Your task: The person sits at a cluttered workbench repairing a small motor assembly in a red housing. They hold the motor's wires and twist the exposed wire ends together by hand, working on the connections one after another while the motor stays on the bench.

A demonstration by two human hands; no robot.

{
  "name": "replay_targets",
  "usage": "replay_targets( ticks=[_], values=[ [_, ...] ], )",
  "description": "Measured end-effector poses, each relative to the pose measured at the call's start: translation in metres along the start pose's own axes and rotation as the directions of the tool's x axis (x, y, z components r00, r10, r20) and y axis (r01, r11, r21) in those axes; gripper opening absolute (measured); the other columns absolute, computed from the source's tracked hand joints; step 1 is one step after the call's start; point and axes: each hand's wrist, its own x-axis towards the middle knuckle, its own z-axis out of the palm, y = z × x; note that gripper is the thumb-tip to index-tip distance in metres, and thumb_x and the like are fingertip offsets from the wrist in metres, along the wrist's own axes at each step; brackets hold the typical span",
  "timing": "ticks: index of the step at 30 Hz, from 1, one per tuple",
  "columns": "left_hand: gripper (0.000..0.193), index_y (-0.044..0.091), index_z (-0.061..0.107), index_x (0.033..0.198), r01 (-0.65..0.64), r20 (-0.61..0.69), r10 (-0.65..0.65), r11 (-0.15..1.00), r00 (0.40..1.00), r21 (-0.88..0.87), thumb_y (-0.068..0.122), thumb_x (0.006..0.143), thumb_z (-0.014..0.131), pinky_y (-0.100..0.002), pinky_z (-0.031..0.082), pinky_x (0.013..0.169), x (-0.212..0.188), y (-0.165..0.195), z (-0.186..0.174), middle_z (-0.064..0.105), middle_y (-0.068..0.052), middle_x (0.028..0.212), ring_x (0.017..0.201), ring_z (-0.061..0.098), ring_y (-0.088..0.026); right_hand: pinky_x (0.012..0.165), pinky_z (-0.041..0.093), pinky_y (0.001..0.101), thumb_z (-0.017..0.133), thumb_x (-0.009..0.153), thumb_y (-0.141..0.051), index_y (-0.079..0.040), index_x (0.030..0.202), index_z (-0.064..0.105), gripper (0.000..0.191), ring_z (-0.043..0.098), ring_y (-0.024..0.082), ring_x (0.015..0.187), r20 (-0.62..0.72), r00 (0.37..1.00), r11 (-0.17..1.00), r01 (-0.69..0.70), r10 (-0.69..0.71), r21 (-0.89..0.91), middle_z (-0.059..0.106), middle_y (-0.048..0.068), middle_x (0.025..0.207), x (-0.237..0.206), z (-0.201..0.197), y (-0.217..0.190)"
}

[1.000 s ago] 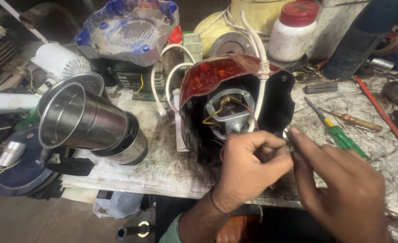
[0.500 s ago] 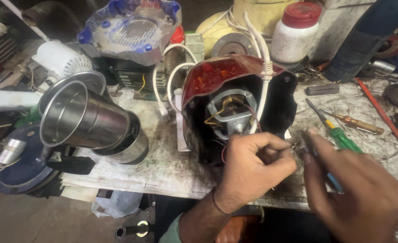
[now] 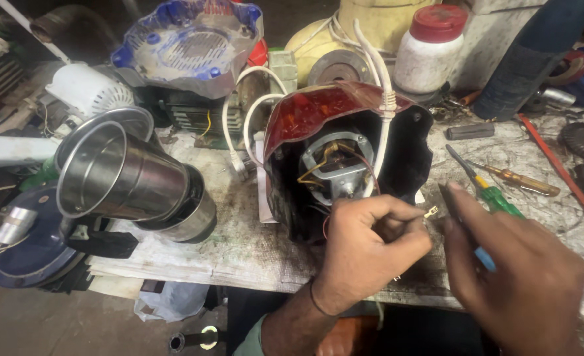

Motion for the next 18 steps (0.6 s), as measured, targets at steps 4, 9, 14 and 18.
replay_targets(
  ticks=[4, 9, 14, 18],
  values=[
    [0.008, -0.003, 0.073, 0.095, 0.038, 0.008, -0.038, 0.998, 0.999, -0.045, 0.002, 0.089, 0.075, -0.016, 0.045, 0.058, 0.0008, 0.0005, -0.0006, 0.066, 0.006, 0.074, 0.067, 0.056, 0.003, 0.059, 0.048, 0.0356, 0.077, 0.083, -0.004, -0.009, 0.127, 0.073, 0.045, 0.061, 0.02, 0.06, 0.019, 0.999, 0.989, 0.039, -0.042, 0.146, 0.067, 0.008, 0.074, -0.0002, -0.0004, -0.0002],
    [0.011, -0.003, 0.075, 0.096, 0.011, -0.042, -0.008, 0.998, 0.999, 0.056, 0.002, 0.086, 0.077, -0.015, 0.047, 0.059, 0.0012, 0.0001, -0.0013, 0.068, 0.005, 0.073, 0.067, 0.058, 0.003, 0.06, 0.048, 0.0366, 0.079, 0.082, -0.001, -0.005, 0.128, 0.071, 0.047, 0.06, 0.022, 0.061, -0.03, 0.999, 0.993, 0.037, -0.034, 0.113, 0.065, 0.01, 0.075, 0.0012, 0.0004, 0.0004],
    [0.01, -0.002, 0.075, 0.096, 0.078, -0.012, -0.079, 0.996, 0.997, -0.043, 0.0, 0.087, 0.075, -0.016, 0.044, 0.057, 0.002, -0.0032, -0.003, 0.067, 0.006, 0.072, 0.066, 0.056, 0.003, 0.06, 0.048, 0.0373, 0.08, 0.081, 0.0, -0.006, 0.129, 0.071, 0.049, 0.06, 0.023, 0.062, 0.012, 0.999, 0.995, 0.038, -0.04, 0.096, 0.067, 0.01, 0.075, 0.002, 0.0021, 0.0003],
    [0.009, -0.002, 0.074, 0.095, 0.006, -0.023, -0.006, 1.0, 1.0, 0.012, 0.0, 0.087, 0.076, -0.016, 0.045, 0.057, 0.0028, -0.005, -0.0031, 0.066, 0.006, 0.072, 0.067, 0.057, 0.003, 0.062, 0.049, 0.0338, 0.075, 0.084, 0.001, -0.007, 0.132, 0.068, 0.049, 0.063, 0.017, 0.063, -0.01, 0.998, 0.951, 0.063, -0.063, 0.303, 0.068, 0.006, 0.078, 0.0037, 0.0, 0.0017]
  ],
)
